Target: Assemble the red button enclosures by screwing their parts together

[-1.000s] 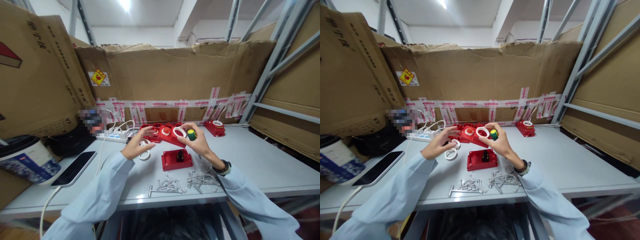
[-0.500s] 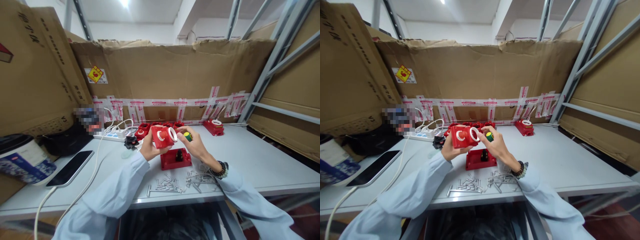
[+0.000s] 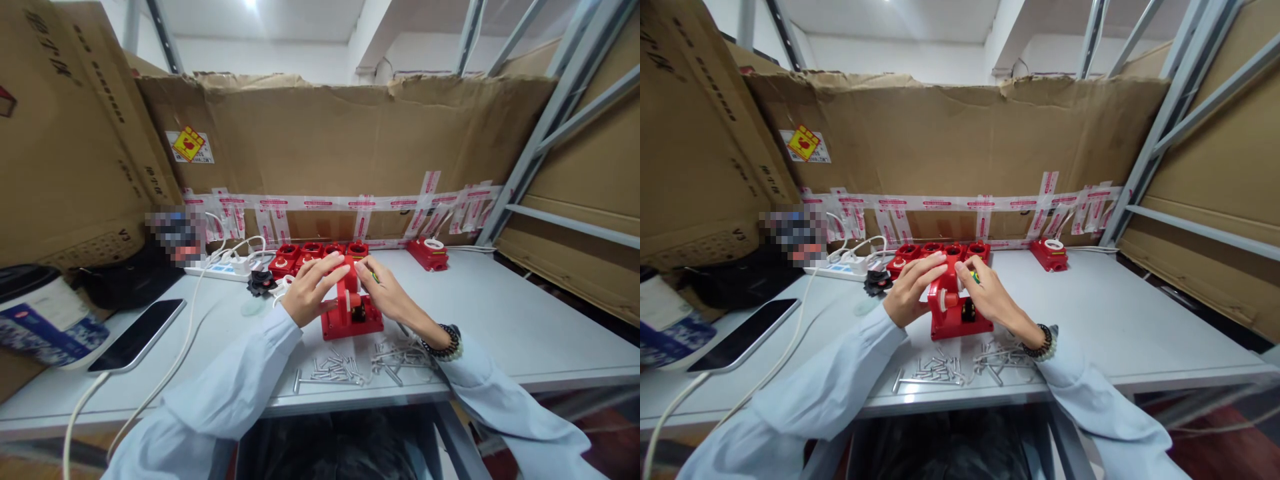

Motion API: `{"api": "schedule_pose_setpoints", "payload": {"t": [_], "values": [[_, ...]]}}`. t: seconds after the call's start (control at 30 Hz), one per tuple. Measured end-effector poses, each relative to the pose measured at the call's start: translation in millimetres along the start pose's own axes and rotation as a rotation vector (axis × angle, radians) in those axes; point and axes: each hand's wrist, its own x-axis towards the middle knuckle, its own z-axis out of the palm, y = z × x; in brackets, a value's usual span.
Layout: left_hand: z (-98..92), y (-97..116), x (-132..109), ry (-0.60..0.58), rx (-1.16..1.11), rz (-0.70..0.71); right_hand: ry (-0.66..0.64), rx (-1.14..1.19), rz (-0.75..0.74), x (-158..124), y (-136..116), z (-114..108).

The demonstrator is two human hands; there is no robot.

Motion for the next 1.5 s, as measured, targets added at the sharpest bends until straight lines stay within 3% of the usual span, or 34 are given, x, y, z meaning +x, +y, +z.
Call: {"api": "schedule_pose_setpoints", "payload": {"t": [0.2,0.33,0.5,0.6,0.67,0.73,0.9,1.07,1.2,1.37,1.5], "values": [[-1.2,2,1,-0.037,0.04,-0.005,-0.011,-0.031,-0.001,-6,-5,1],[-2.2,4,1,-0.014,-0.127,-0.144,-0.014,-0.065,-0.078,-8,-11,-1],[-1.1,4,-1,0.042,-0.655,-0.567,-0.117,-0.122,-0.259,-8,-14,-4],[5.6,2,-2,0.106,-0.914,-0.9,-0.119,-0.174,-0.385,-9,-14,-5],[9.6,1,-1,0.114,-1.039,-1.023,-0.109,-0.182,-0.442,-9,-14,-4],[10.6,1,0,0.103,-1.101,-1.041,-0.073,-0.182,-0.401,-8,-13,-4],[5.2,6,4,0.067,-0.976,-0.956,-0.06,-0.179,-0.077,-6,-8,-6],[5.5,5,0,0.026,-0.837,-0.944,-0.103,-0.084,-0.15,-5,-7,-9],[5.1,5,0,-0.004,-0.831,-0.909,-0.128,-0.072,-0.041,-5,-5,-8],[2.9,7,3,-0.013,-0.856,-0.898,-0.11,-0.025,-0.087,-3,-2,-9],[4.1,6,2,-0.019,-0.907,-0.867,-0.153,-0.017,-0.017,-1,-1,-9]]}}
